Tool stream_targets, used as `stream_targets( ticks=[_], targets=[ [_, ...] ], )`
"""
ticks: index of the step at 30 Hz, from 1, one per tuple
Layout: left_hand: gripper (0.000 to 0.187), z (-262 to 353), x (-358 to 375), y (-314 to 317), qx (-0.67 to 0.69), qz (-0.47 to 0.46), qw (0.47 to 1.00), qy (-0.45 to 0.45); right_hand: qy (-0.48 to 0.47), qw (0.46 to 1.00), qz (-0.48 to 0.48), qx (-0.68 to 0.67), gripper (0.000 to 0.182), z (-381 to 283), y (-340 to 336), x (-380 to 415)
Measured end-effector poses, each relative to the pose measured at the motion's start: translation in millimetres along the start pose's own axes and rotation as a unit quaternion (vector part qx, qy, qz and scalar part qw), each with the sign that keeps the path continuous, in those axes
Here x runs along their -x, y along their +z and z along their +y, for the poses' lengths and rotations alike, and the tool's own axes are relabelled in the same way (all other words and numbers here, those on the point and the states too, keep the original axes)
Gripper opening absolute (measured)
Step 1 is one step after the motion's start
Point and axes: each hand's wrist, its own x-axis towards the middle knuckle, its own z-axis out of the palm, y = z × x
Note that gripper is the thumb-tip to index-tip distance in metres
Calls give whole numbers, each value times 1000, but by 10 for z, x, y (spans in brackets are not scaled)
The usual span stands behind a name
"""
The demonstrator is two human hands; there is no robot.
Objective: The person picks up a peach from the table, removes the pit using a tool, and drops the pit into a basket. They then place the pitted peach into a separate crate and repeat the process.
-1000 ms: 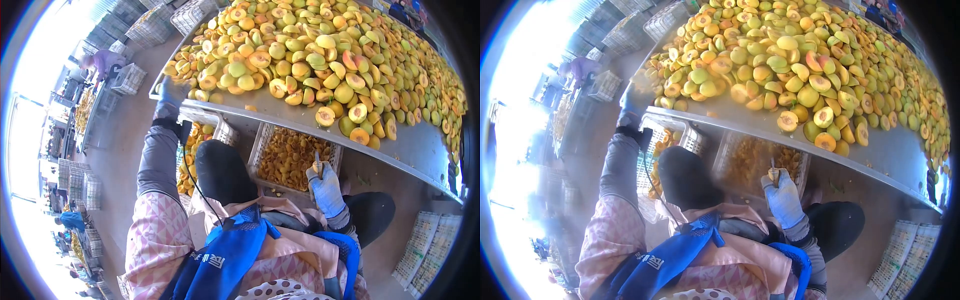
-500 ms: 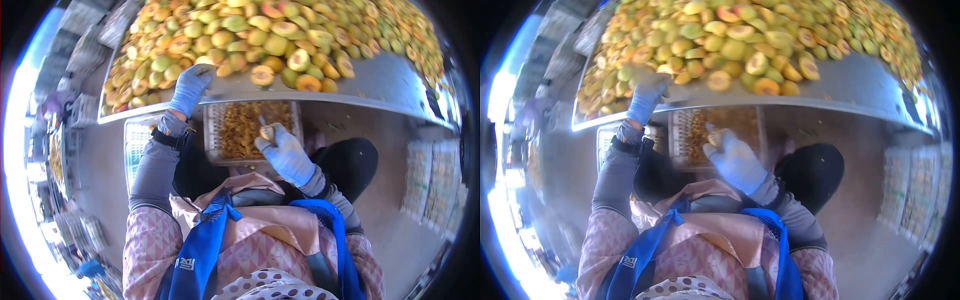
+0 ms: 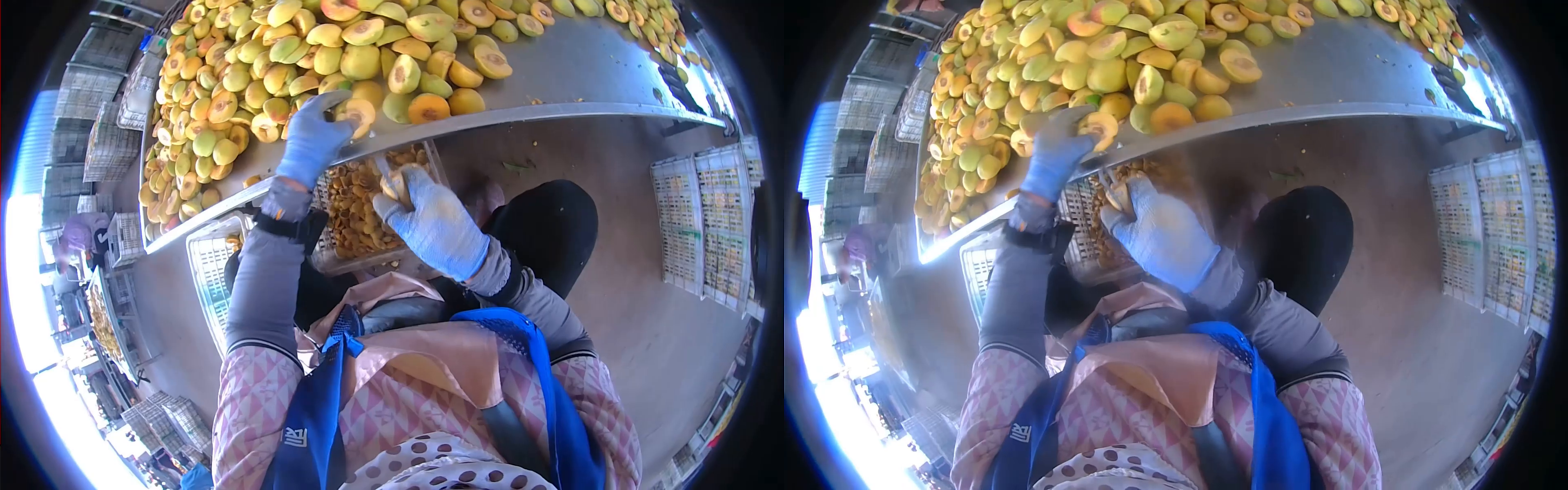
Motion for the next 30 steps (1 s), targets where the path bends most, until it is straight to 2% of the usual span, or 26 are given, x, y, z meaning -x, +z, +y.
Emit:
stream_targets(
  ticks=[1,3,4,5,6,8,10,11,12,14,15,18,19,22,23,26,28,30],
  targets=[
    [44,126,91,-79,53,-36,998,5,10,1000,10,9,35,-1,-24,-22],
    [42,437,356,-308,160,-105,981,11,-19,996,90,10,35,24,-10,-88],
    [41,562,462,-375,189,-114,975,-22,-34,991,127,12,35,36,-2,-117],
    [40,679,560,-424,217,-123,967,-56,-18,993,114,-12,33,36,-12,-145],
    [39,751,645,-441,244,-131,957,-88,2,990,103,-101,33,35,41,-160],
    [48,720,797,-340,329,-86,937,-86,37,957,80,-275,33,5,167,-168],
    [52,573,967,-141,458,-3,887,-61,200,886,-15,-419,34,-150,117,-114],
    [58,669,1043,20,438,65,896,-22,202,886,-26,-417,34,-169,150,-101],
    [58,714,1070,75,482,90,871,-40,205,885,-36,-416,34,-187,183,-87],
    [58,747,1140,163,567,142,808,-79,58,963,18,-263,34,-85,346,-43],
    [58,744,1184,166,606,168,771,-99,68,987,41,-142,31,-177,287,-1],
    [59,644,1264,-101,489,117,851,-149,-24,988,102,-116,29,-209,208,-1],
    [62,534,1280,-58,393,121,907,-93,-135,981,124,-66,29,-136,242,-46],
    [61,585,1355,-49,444,52,891,-83,-121,989,60,-65,28,-179,267,-40],
    [61,523,1354,-20,240,76,968,14,-138,988,61,-35,28,-148,278,-33],
    [60,689,1376,-10,477,54,874,-82,-175,982,61,26,30,-76,320,0],
    [60,724,1369,19,455,75,884,-74,-180,981,64,29,31,-88,330,12],
    [60,691,1373,17,445,96,887,-77,-167,982,-17,89,29,-143,295,70]
  ],
)
